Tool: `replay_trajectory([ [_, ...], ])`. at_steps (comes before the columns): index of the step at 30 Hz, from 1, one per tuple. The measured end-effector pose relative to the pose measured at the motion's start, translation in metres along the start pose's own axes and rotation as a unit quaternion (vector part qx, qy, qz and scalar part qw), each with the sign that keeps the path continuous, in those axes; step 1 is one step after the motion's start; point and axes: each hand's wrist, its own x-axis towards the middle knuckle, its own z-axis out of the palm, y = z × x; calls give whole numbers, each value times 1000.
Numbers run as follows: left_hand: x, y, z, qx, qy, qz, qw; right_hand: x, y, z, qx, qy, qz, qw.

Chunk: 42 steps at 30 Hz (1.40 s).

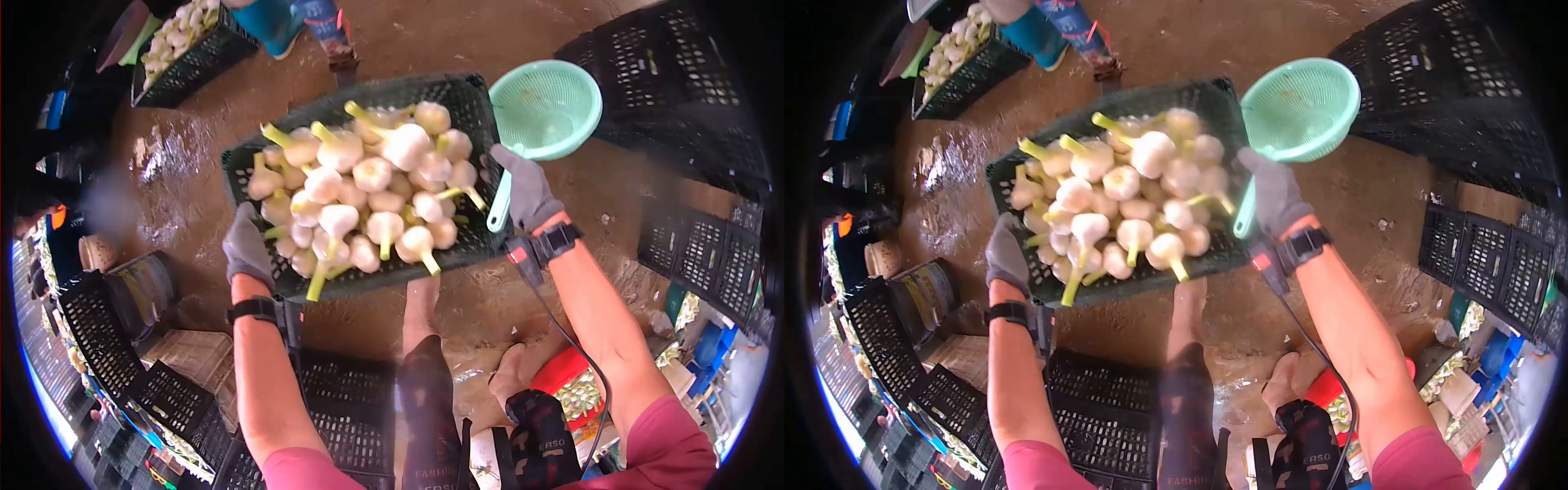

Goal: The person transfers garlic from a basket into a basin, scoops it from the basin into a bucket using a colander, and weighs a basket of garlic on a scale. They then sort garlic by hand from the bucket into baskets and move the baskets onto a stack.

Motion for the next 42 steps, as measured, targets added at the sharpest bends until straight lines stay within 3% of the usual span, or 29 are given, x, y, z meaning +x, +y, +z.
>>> replay_trajectory([
  [3, 38, -2, -13, 38, 3, 9, 999, 24, 4, 21, -13, -4, 25, 1000],
  [5, 22, 7, -7, 89, 49, -7, 995, 27, 7, 16, 34, -27, 66, 997],
  [8, 3, 8, -2, 189, 50, 93, 976, 4, -7, 15, 48, -64, 60, 995],
  [10, -9, 0, -9, 270, 94, 237, 929, -11, -1, -17, -106, -41, -80, 990],
  [11, -23, -9, -11, 350, 188, 273, 876, -36, -10, -26, -132, 39, 0, 991],
  [12, -41, -18, -13, 418, 284, 301, 809, -40, 1, -70, -130, -75, 21, 988],
  [13, -60, -23, -19, 398, 260, 287, 831, -56, 9, -98, -160, -59, 0, 985],
  [15, -96, -46, -27, 432, 251, 323, 804, -101, 36, -167, -255, 26, -27, 966],
  [17, -140, -69, -26, 408, 190, 323, 833, -145, 76, -247, -377, 69, -39, 923],
  [18, -157, -87, -26, 440, 165, 265, 842, -173, 73, -268, -526, 44, -19, 849],
  [19, -179, -109, -23, 436, 162, 271, 843, -202, 69, -288, -660, 15, -9, 751],
  [20, -199, -129, -17, 433, 158, 273, 844, -230, 66, -302, -661, 19, 9, 750],
  [23, -249, -137, 1, 423, 81, 156, 889, -298, 27, -274, -685, 60, 156, 710],
  [25, -263, -132, 7, 413, 8, 46, 910, -308, 30, -273, -641, 75, 186, 741],
  [27, -262, -153, 8, 384, 33, 63, 921, -308, 34, -268, -578, 76, 193, 789],
  [32, -257, -118, 16, 346, 17, 33, 937, -286, 46, -236, -368, 30, 189, 910],
  [33, -249, -128, 15, 339, 55, 79, 936, -280, 46, -228, -335, 17, 192, 922],
  [37, -229, -109, 16, 278, 48, 95, 955, -265, 49, -207, -254, -18, 217, 942],
  [38, -203, -131, 11, 297, 47, 120, 946, -269, 36, -189, -223, 23, 262, 939],
  [40, -183, -131, 10, 340, 66, 197, 917, -230, 94, -245, -221, -35, 228, 948],
  [42, -169, -116, 17, 312, 90, 246, 913, -241, 86, -234, -227, -37, 234, 945],
])
